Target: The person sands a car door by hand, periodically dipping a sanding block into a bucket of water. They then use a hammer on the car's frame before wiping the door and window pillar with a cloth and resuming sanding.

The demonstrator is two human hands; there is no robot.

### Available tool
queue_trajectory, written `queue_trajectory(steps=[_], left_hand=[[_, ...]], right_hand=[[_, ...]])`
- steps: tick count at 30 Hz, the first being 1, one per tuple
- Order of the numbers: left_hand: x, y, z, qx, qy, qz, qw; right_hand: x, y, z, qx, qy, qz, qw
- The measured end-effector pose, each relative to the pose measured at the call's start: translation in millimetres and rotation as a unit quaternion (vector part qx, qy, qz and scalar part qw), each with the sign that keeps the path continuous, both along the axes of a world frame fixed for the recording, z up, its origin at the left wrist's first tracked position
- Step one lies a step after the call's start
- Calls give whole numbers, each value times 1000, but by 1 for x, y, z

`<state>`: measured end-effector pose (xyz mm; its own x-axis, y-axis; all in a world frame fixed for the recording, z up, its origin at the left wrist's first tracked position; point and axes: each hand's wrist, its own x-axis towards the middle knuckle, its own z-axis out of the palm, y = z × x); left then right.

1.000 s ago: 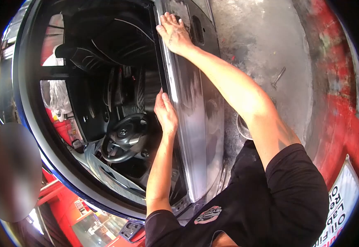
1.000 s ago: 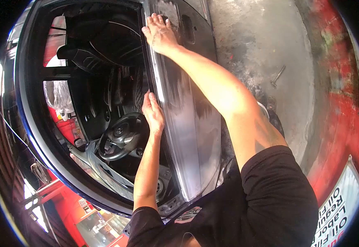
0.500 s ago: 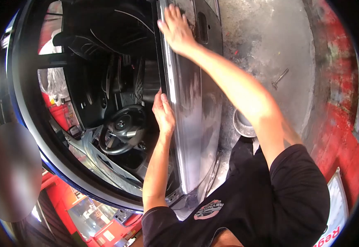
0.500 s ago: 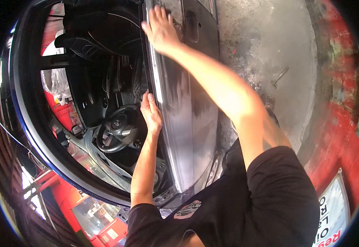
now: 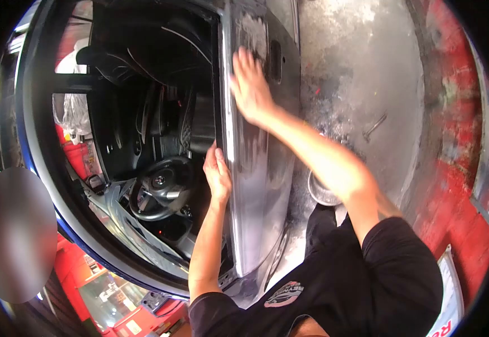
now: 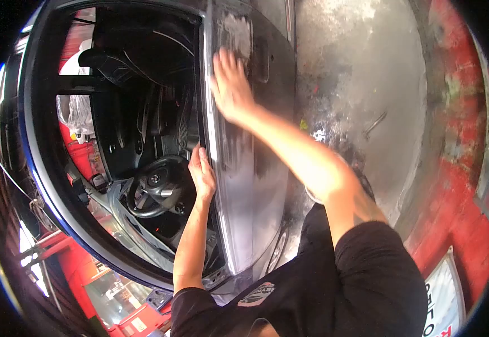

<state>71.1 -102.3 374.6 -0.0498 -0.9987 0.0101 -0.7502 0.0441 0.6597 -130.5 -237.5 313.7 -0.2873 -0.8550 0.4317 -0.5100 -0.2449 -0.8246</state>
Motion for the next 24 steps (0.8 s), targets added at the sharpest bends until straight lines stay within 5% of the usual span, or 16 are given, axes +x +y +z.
queue_trajectory(steps=[3,7,9,12,17,21,24], left_hand=[[-5,-1,9,10,-1,0,1000],[2,-3,-3,6,-17,9,1000],[1,-2,5,19,-26,18,999],[-4,1,9,42,-26,23,999],[-5,-3,8,30,-42,22,998],[9,-5,-7,12,-46,13,999],[0,-3,4,42,-49,35,997]], right_hand=[[36,107,-24,6,-54,150,987],[-17,-10,-1,-4,83,81,993],[-46,-90,13,-8,-5,41,999],[-33,-91,26,16,-60,-8,998],[13,60,-10,27,-1,147,989],[-59,-93,7,-22,143,14,989],[-68,-145,23,-13,-5,-18,1000]])
